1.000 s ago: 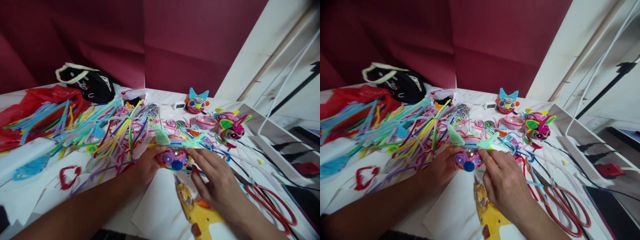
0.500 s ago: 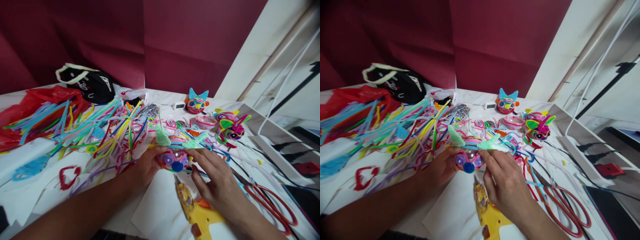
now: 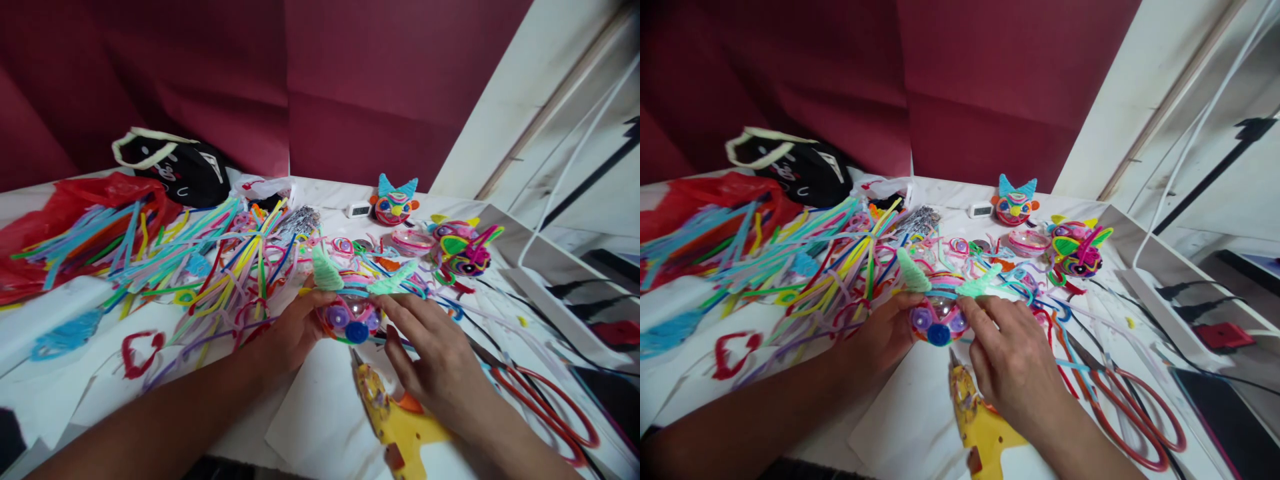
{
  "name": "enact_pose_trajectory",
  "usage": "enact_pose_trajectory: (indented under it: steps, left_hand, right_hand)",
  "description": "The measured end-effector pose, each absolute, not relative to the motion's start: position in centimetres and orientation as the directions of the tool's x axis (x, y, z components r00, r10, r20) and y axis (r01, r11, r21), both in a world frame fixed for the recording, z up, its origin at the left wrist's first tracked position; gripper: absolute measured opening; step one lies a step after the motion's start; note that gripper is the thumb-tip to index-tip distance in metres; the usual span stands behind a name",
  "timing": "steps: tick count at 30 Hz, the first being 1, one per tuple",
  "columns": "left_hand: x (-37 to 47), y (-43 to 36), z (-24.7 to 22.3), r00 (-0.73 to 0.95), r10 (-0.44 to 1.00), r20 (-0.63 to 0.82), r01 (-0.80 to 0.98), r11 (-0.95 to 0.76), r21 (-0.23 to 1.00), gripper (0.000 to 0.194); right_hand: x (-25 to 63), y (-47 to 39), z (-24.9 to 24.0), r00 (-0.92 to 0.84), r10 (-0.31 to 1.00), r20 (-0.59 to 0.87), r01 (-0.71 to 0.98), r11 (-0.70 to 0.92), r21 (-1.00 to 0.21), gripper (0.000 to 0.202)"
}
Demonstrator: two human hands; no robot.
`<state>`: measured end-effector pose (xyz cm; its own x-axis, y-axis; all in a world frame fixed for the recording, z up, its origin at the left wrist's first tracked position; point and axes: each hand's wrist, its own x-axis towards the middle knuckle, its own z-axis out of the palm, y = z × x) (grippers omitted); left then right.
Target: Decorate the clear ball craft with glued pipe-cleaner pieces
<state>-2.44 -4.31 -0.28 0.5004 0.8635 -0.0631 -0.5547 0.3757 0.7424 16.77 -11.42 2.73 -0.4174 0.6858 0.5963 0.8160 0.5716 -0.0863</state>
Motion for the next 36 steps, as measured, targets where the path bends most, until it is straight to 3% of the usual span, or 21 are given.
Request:
enact_pose_trajectory:
  steps: [21, 28, 36]
  left_hand:
    - [-2.54, -4.53, 0.01, 0.528, 0.845, -0.086, -0.567, 0.426, 0.705, 0.014]
    - [-2.49, -4.68, 0.21, 0.532, 0.845, -0.06, -0.584, 0.417, 0.697, 0.031]
    - [-2.54, -4.82, 0.1, 0.541, 0.839, -0.055, -0.567, 0.413, 0.713, 0.028]
  right_hand:
    - [16.91, -11.61, 2.49, -0.413, 0.659, 0.628, 0.826, 0.562, -0.047, 0.045]
    - [16.93, -11.53, 2.11, -0.424, 0.625, 0.655, 0.832, 0.555, 0.009, 0.048]
    - [16.8, -11.59, 2.15, -0.444, 0.622, 0.645, 0.835, 0.548, 0.046, 0.044]
